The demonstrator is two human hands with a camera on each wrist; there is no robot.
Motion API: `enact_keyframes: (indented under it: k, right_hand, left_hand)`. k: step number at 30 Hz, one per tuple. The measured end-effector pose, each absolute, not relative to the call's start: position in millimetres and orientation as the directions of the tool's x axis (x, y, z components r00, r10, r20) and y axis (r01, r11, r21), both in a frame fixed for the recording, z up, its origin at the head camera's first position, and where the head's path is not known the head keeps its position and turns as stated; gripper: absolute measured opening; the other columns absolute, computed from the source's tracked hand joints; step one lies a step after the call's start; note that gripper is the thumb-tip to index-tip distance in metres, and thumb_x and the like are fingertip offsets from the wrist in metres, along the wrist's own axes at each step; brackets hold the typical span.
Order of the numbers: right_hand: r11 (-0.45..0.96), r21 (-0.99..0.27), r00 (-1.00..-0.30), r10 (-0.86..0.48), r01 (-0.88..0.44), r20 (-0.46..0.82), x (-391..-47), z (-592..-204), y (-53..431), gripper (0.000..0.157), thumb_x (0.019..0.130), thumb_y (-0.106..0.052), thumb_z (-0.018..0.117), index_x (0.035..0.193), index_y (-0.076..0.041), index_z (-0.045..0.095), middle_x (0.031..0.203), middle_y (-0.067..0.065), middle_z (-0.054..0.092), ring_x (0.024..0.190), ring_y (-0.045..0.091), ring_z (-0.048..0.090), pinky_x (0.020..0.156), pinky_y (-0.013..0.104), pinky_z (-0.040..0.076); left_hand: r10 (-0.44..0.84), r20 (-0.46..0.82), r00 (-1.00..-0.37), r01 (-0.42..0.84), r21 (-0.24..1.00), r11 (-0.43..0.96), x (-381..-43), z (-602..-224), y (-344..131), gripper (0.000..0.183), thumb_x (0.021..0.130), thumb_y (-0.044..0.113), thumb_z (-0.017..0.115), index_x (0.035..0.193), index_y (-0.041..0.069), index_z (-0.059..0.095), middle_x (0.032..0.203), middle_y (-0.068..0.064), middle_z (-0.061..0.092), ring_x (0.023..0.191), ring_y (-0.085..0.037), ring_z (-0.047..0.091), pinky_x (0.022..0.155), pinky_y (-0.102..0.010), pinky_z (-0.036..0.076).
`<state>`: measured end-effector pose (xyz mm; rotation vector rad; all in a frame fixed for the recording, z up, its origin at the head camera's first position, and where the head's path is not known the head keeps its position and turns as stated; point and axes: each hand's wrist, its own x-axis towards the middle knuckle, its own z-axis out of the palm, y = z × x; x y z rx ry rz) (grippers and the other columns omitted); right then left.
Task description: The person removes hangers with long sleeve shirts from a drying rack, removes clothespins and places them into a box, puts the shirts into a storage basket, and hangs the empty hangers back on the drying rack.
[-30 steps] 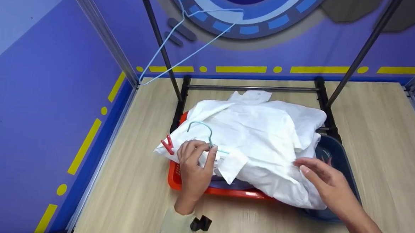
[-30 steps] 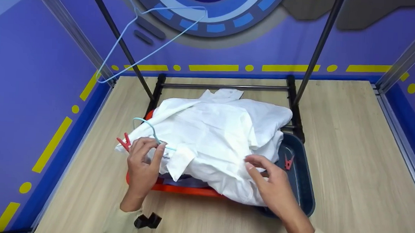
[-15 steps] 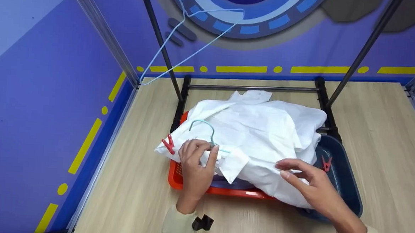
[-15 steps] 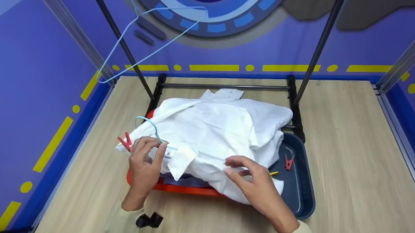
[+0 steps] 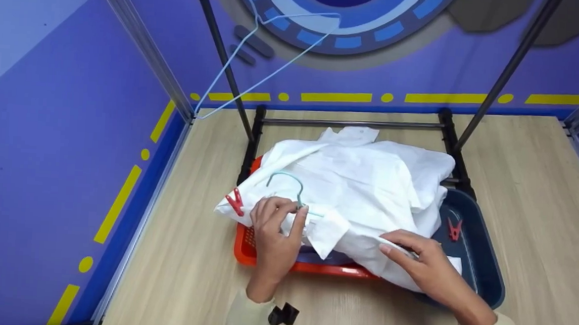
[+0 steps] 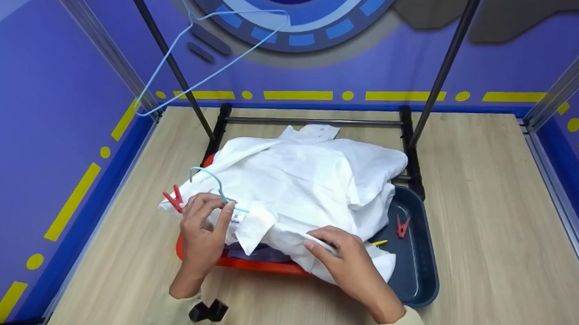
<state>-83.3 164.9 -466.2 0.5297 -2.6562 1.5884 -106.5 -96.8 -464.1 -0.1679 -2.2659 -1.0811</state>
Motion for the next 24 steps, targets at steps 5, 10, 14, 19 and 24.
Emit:
enact_keyframes:
  k: [5, 10, 14, 19, 24]
  right_hand:
    - [0.41, -0.853, -0.926, -0.32, -0.324, 0.198, -84.6, -471.2, 164.3, 0.012, 0.084, -0.017, 0.064, 0.093, -0.023, 0.07, 0.091, -0.008, 0.068, 0.082, 0.004, 0.06, 0.071, 0.012, 0.044]
    - [0.36, -0.862, -0.91, -0.342, -0.357, 0.234, -85.5, -478.0, 163.4, 0.009, 0.084, -0.014, 0.064, 0.084, -0.022, 0.069, 0.08, -0.006, 0.065, 0.073, 0.004, 0.056, 0.065, 0.017, 0.042]
    - [0.299, -0.88, -0.905, -0.333, -0.369, 0.266, -84.0, -481.5, 163.7, 0.012, 0.084, -0.006, 0.062, 0.084, -0.016, 0.069, 0.078, 0.0, 0.064, 0.073, 0.007, 0.055, 0.064, 0.018, 0.042]
    - [0.254, -0.885, -0.897, -0.321, -0.389, 0.302, -80.9, -474.3, 160.6, 0.014, 0.083, 0.003, 0.06, 0.084, -0.008, 0.068, 0.078, 0.008, 0.063, 0.073, 0.01, 0.054, 0.063, 0.019, 0.04]
    - [0.258, -0.888, -0.903, -0.308, -0.381, 0.299, -81.7, -477.0, 162.4, 0.015, 0.083, 0.003, 0.06, 0.085, -0.009, 0.068, 0.08, 0.007, 0.063, 0.073, 0.01, 0.054, 0.063, 0.019, 0.041]
  left_hand:
    - [-0.14, 0.58, -0.802, 0.362, 0.659, 0.659, -105.1, -463.8, -96.4, 0.021, 0.083, 0.035, 0.064, 0.092, 0.017, 0.07, 0.092, 0.005, 0.058, 0.099, -0.01, 0.047, 0.092, -0.036, 0.033]
    - [-0.116, 0.591, -0.798, 0.394, 0.658, 0.642, -103.7, -464.2, -97.3, 0.013, 0.082, 0.028, 0.068, 0.09, 0.017, 0.069, 0.091, 0.006, 0.058, 0.096, -0.009, 0.048, 0.093, -0.036, 0.032]
    - [-0.082, 0.591, -0.803, 0.415, 0.651, 0.635, -102.1, -464.6, -99.0, 0.015, 0.083, 0.03, 0.066, 0.089, 0.018, 0.069, 0.09, 0.006, 0.057, 0.095, -0.007, 0.048, 0.095, -0.035, 0.03]
    - [-0.061, 0.578, -0.813, 0.412, 0.647, 0.641, -101.2, -464.3, -99.9, 0.014, 0.082, 0.028, 0.067, 0.092, 0.018, 0.07, 0.091, 0.007, 0.058, 0.095, -0.008, 0.048, 0.095, -0.036, 0.031]
    - [-0.057, 0.563, -0.824, 0.397, 0.648, 0.65, -101.3, -463.5, -101.3, 0.016, 0.083, 0.03, 0.066, 0.096, 0.021, 0.069, 0.095, 0.009, 0.059, 0.098, -0.006, 0.048, 0.096, -0.035, 0.031]
